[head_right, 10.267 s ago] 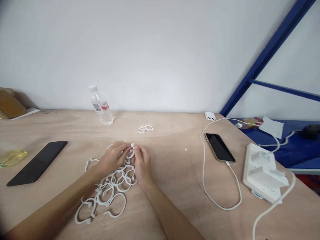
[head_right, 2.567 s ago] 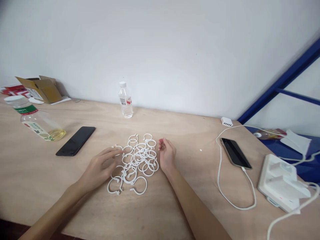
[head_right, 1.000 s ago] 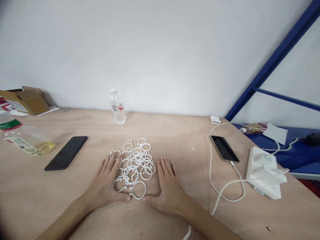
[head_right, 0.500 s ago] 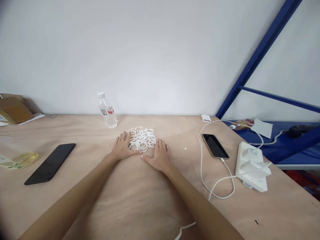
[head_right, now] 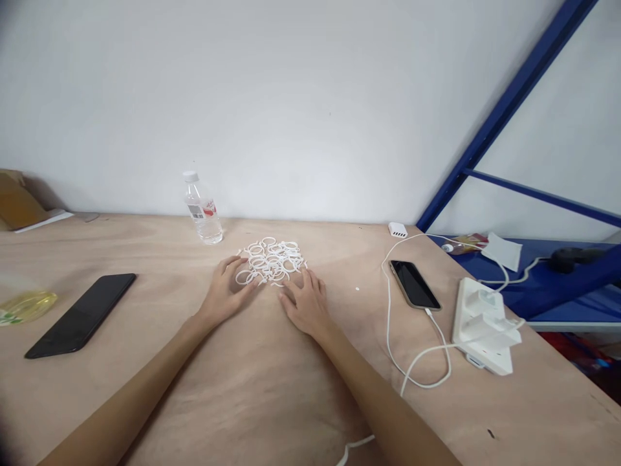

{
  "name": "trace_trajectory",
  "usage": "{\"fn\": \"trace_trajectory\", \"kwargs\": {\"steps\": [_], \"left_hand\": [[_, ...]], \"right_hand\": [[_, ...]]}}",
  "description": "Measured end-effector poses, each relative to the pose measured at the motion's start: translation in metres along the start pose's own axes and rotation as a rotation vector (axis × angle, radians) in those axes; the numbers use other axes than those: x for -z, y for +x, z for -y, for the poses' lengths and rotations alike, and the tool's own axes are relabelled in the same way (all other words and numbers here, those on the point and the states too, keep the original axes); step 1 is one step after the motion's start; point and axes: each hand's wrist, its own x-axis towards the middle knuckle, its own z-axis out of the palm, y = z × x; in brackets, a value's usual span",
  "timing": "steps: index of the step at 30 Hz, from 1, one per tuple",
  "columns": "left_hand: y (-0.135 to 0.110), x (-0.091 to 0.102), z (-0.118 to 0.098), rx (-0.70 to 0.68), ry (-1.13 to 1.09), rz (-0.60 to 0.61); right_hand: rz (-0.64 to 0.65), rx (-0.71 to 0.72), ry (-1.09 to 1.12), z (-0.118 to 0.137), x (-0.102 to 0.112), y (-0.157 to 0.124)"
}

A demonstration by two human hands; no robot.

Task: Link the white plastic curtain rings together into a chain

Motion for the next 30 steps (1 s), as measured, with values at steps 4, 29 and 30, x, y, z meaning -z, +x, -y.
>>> {"fn": "trace_trajectory", "kwargs": {"steps": [4, 29, 30], "left_hand": [[-0.040, 0.022, -0.015, -0.041, -0.075, 0.110], [-0.062, 0.039, -0.045, 0.051, -0.279, 0.063], [-0.068, 0.039, -0.057, 0.036, -0.391, 0.151]], "right_hand": [[-0.007, 0.067, 0.038, 0.001, 0.003, 0.000], [-0.109, -0.282, 0.910, 0.069, 0.006, -0.033], [-0.121, -0.311, 0.919, 0.067, 0.006, -0.033]]}}
